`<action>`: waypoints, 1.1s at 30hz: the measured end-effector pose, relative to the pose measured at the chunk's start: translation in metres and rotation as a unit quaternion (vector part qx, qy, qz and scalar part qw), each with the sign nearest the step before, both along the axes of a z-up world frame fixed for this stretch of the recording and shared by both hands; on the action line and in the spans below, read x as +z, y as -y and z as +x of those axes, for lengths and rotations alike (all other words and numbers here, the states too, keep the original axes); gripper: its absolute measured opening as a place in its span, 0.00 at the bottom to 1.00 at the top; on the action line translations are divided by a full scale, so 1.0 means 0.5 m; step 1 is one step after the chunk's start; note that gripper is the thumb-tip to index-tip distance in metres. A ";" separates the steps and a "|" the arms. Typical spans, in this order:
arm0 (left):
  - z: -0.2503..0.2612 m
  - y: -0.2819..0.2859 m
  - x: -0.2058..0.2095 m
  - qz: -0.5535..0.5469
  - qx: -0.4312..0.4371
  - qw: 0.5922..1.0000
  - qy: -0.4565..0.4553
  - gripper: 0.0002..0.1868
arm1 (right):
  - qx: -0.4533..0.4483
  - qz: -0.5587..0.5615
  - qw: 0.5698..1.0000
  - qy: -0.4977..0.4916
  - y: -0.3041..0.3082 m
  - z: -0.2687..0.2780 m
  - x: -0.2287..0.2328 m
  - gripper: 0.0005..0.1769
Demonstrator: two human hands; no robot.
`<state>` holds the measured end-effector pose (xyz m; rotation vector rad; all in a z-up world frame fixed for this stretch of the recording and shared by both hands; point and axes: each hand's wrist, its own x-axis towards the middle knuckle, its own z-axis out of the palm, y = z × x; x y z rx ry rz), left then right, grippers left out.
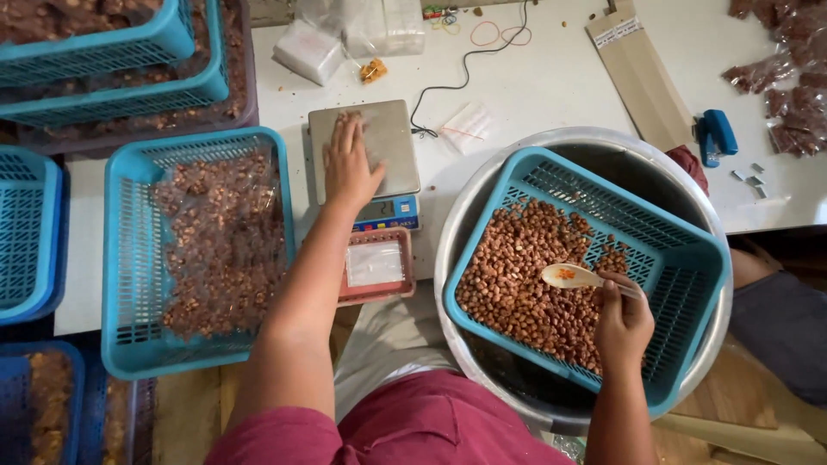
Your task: The person scoops roasted peanuts from a blue basket into small plastic bags using a spoon, places each bag on a digital scale to check weight, and sets the filled bags aside. The process repeats continuously throughout the clip.
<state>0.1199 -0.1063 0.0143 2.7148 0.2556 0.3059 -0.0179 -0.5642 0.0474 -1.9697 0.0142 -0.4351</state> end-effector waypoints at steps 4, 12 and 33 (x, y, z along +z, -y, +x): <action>0.003 0.044 0.012 -0.075 -0.036 0.966 0.244 0.38 | -0.001 -0.017 1.000 0.008 0.018 -0.010 -0.015 0.08; -0.156 0.324 0.095 -0.851 -0.109 0.513 -0.030 0.12 | -0.023 -0.011 0.999 0.046 0.039 -0.015 -0.037 0.08; -0.216 0.461 -0.015 -0.872 0.004 0.416 -0.258 0.19 | -0.049 0.053 0.997 -0.003 0.057 -0.031 -0.023 0.09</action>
